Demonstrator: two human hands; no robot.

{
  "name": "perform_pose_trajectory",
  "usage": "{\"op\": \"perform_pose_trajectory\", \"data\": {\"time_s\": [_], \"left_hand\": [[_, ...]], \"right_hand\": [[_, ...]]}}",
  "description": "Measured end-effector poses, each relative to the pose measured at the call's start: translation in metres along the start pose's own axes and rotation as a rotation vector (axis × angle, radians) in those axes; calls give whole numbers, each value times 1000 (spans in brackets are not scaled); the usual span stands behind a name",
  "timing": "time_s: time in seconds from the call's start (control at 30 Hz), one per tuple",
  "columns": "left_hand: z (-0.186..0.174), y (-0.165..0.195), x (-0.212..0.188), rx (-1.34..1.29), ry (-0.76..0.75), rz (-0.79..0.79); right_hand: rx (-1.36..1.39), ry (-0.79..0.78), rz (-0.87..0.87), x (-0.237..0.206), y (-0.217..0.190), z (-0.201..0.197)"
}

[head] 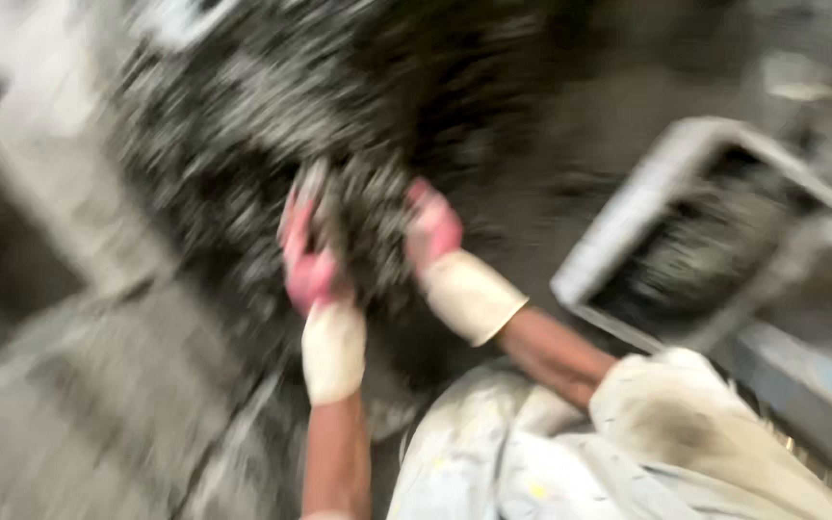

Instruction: The person scoops wet concrete mix from a large pile by hand and presses it into rectangular molds set on the floor, using a small hand trowel to add and pack mix into the mold cavities. They repeatedly grab handfuls of mix, fill a mold, and move to the next empty mold.

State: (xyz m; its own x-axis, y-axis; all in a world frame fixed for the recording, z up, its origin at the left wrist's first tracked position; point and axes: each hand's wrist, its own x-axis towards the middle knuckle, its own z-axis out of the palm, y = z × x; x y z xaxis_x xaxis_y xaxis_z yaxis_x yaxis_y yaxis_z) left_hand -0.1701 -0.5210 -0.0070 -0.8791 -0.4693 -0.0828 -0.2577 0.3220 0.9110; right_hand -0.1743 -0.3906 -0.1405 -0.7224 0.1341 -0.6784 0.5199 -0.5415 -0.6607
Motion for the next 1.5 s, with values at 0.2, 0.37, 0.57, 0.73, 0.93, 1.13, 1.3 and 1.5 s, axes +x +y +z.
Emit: {"op": "perform_pose_trajectory", "data": {"time_s": [0.2,0.37,0.57,0.73,0.93,1.13,1.3,1.5], "left_hand": [[32,39,-74,-739,-221,-302],[77,93,-121,-1126,-534,-298],[219,135,-169,-947,-931,28],[280,105,-185,-195,-766,42],[259,112,-230,-202,-719,870],[337,160,-186,535,-539,1181],[391,164,-151,756,-554,1125],[387,142,-232,560,-731,1234]], "right_hand": [[-734,51,24,-102,-77,-59],[-1078,298,-132,-197,-201,-122],[-1043,651,-866,-243,-262,-216],[-1408,832,-968,-186,-255,-248],[-1600,876,-1081,-217,-285,-301],[-1263,956,-821,-269,-285,-365],[-799,805,-740,-281,-258,-394],[-898,897,-410,-291,-258,-412]]}}
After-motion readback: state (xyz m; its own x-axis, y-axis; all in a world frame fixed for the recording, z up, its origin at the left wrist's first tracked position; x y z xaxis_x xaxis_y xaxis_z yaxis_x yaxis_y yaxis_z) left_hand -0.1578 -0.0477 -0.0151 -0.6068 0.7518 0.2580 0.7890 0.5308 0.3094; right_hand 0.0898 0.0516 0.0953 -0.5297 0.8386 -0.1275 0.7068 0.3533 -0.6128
